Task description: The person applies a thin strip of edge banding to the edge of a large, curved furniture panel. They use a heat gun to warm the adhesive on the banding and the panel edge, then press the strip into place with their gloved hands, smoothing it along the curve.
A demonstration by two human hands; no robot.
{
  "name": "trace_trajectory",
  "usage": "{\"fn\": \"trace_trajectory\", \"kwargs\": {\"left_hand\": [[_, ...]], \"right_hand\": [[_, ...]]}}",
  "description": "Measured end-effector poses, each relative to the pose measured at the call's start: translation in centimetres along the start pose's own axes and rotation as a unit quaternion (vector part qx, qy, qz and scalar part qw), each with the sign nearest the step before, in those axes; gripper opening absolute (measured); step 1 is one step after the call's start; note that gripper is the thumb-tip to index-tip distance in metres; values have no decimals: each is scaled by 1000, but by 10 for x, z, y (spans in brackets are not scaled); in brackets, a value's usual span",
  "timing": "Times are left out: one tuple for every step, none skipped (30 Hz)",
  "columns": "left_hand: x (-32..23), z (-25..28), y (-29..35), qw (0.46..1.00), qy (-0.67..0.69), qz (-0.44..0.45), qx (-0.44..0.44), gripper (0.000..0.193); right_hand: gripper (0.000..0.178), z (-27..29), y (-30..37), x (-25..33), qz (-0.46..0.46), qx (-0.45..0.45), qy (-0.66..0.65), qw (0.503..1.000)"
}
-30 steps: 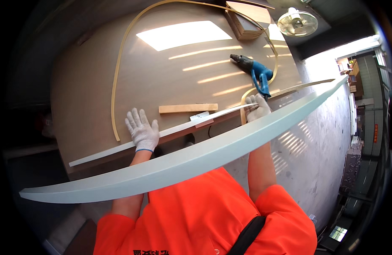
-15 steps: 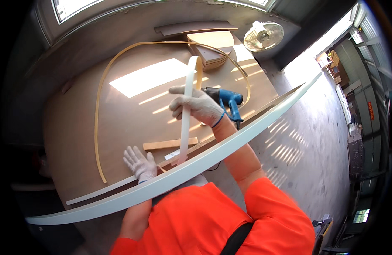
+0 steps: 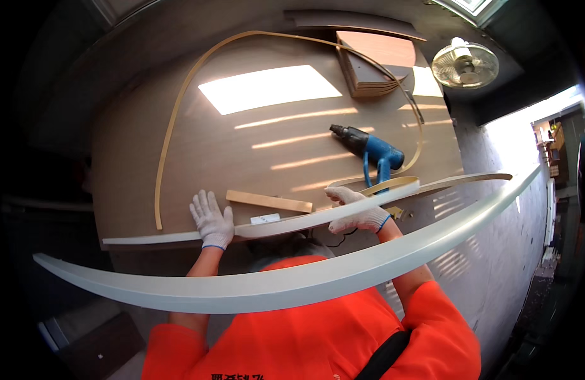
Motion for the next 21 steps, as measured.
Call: {"fn": "trace_trajectory", "kwargs": {"left_hand": [[-1,-1,-1,1000,-8,0,1,79],[-3,-2,-3,1000,-12,-2,0,78],[-2,-1,-4,1000,-16,1,-3,78],[-3,0,-4,1000,-16,3,-6,78],[-5,1,-3,1000,-17,5,-9,79],[-5,2,-2,1000,-20,12,-11,79],[-4,2,-1,1000,-23,15,-10,79],[-3,3,-2,999,-26,19,-11,79],[-2,4,-2,999,-24,24,-10,79],[1,3,1,999,-24,28,-11,79],[3,1,-1,999,-21,28,-12,79],[6,0,1,999,-19,27,-13,79],[9,-4,3,999,-27,22,-32,78],[8,-5,1,999,-19,20,-35,77],[8,-6,-3,999,-11,17,-38,77],[8,-7,-3,999,-4,12,-36,76],[6,-2,-5,999,6,6,-42,74],[7,-2,-1,999,13,1,-51,72],[8,-4,0,998,25,3,-51,72],[11,-3,-2,998,36,2,-52,72],[13,-2,0,998,50,-1,-45,73]], "right_hand": [[96,-15,-5,18,17,29,88,996],[93,-31,-13,31,37,53,179,982],[76,-49,-19,36,34,13,186,982],[57,-67,-27,52,81,-47,219,971],[54,-94,-41,53,127,-89,254,955],[51,-115,-54,59,173,-132,287,933],[52,-127,-63,69,175,-148,273,934],[54,-135,-72,81,178,-166,258,935],[58,-139,-82,94,196,-180,251,931],[55,-150,-89,106,222,-147,272,925],[51,-160,-95,118,245,-118,294,916],[48,-173,-98,130,267,-90,315,906],[42,-177,-100,135,246,-153,297,910],[40,-186,-103,133,232,-149,303,912],[39,-195,-107,132,218,-146,308,914],[38,-205,-110,128,199,-141,312,918],[34,-199,-110,129,194,-220,268,918],[26,-205,-111,123,161,-217,278,922],[23,-208,-108,126,158,-242,278,916],[21,-208,-105,133,156,-270,277,909],[19,-207,-99,140,161,-288,287,899]]}}
Point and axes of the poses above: each hand's wrist, its own y-axis away from the middle knuckle, its own z-axis out of the back of the hand, x = y × z, the point moved 8 cm from there along -y, towards the middle knuckle, and after that the axes turned 10 degrees about y, right-handed, at the moved point
